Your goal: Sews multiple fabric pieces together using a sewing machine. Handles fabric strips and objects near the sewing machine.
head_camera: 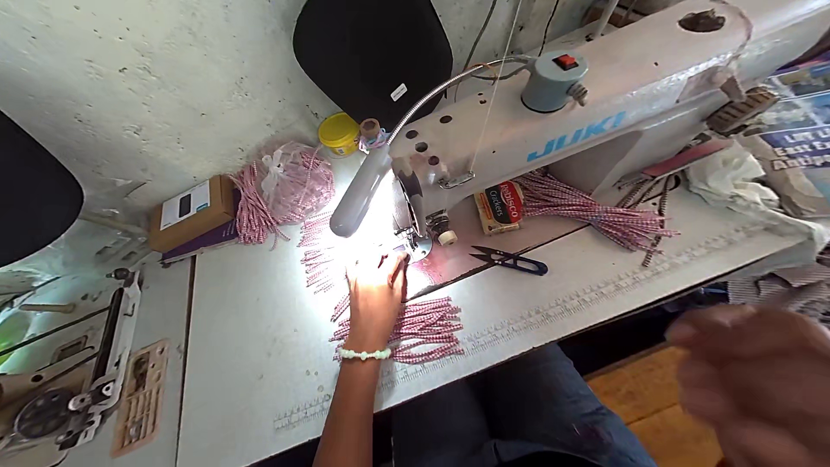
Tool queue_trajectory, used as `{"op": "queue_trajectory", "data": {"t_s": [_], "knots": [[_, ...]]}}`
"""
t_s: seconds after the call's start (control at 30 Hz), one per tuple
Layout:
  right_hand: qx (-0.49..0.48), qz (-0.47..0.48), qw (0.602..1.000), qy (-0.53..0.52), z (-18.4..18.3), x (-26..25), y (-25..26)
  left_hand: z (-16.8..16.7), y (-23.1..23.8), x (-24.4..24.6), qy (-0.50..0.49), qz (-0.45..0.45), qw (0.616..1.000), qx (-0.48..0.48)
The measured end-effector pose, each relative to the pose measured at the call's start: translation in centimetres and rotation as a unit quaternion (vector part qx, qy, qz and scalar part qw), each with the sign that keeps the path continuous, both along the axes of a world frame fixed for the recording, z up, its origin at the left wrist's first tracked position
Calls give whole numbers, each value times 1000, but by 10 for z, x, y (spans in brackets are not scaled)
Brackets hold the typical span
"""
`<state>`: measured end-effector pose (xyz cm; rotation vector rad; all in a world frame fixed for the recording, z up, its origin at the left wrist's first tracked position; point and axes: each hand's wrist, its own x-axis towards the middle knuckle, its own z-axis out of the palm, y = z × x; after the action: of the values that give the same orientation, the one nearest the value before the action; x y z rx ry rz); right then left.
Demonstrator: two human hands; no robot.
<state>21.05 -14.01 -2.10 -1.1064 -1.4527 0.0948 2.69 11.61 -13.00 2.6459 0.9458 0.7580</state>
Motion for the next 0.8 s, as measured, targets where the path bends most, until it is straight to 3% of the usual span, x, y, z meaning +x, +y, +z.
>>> {"op": "queue_trajectory", "data": {"t_s": [0.13,0.23,0.4,0.57,0.8], "knots": [[-53,-175,983,-23,-47,30,1,10,-12,-16,-35,-138,983,-118],[-87,-261,961,-39,-71,49,4,7,-18,-22,4,-164,973,-164],[-125,-373,914,-99,-101,77,11,-2,-10,-13,9,-113,990,-87],[-138,-432,882,-126,-106,104,19,-3,-1,3,7,-35,999,-12],[-152,-470,856,-153,-111,150,25,-11,6,12,19,-38,998,54]]}}
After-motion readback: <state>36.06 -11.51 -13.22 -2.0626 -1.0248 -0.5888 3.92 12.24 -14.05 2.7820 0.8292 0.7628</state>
